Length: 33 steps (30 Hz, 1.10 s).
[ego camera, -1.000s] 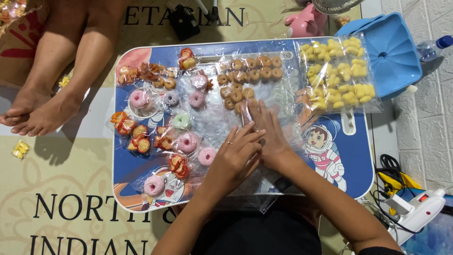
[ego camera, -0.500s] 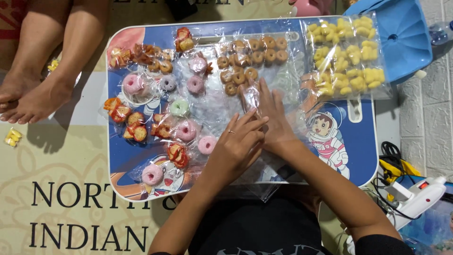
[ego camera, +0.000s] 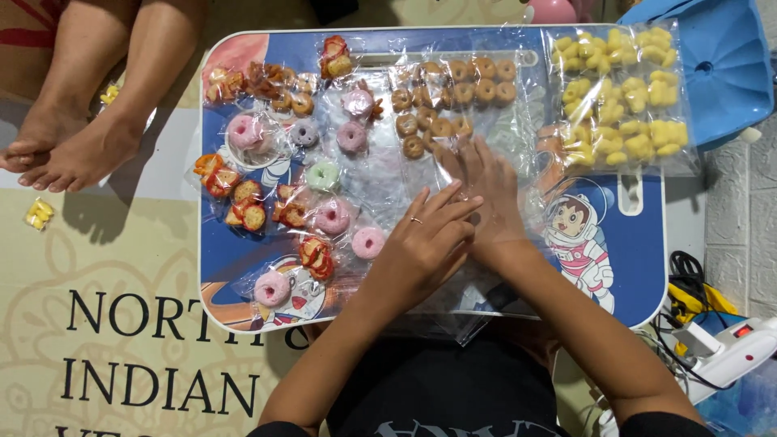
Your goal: Sorting and arranging small donut-shaped charms into rows on a tray.
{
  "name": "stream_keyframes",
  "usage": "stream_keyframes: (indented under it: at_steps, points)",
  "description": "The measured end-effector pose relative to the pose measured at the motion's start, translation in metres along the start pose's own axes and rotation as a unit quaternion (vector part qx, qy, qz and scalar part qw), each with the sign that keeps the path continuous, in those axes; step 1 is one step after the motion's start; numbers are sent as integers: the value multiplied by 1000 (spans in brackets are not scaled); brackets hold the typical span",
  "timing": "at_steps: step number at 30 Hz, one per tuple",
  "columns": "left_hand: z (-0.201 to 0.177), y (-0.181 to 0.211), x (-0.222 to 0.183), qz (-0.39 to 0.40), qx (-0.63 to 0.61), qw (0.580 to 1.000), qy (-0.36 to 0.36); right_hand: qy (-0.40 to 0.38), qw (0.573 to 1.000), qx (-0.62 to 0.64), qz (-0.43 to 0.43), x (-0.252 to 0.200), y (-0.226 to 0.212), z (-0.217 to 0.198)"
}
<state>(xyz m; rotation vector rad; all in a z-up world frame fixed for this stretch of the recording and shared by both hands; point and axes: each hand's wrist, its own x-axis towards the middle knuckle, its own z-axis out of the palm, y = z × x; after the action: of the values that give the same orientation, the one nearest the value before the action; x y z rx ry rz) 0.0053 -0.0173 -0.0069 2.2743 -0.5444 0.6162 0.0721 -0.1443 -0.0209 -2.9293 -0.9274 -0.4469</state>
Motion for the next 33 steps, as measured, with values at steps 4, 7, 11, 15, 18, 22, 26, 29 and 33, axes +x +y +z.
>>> stream_keyframes:
  at_steps: [4,7,11,15,18,22,26,29,33]
  points:
    - [-3,2,1,4,-1,1000,-5,21,981,189,42,-3,15,44]
    - [-3,3,1,3,1,1000,-1,-35,997,71,-4,-11,28,63]
    - [-3,3,-1,-5,4,1000,3,-44,999,5,-31,-14,19,35]
    - [1,2,-3,-9,-3,1000,-1,-47,997,-23,-61,-20,22,46]
    - [1,2,-4,-2,2,1000,-4,-43,996,73,-39,-10,21,45]
    - [0,2,-10,-2,9,1000,4,-49,996,42,-54,-17,17,44]
    - [-30,11,-12,-18,-28,999,0,-110,986,106,-73,-42,10,13]
    - [-66,10,-8,-26,-29,999,7,-126,979,150,-57,-57,7,18]
    - [-120,-11,9,-5,73,997,13,-96,982,158,-42,-61,4,19]
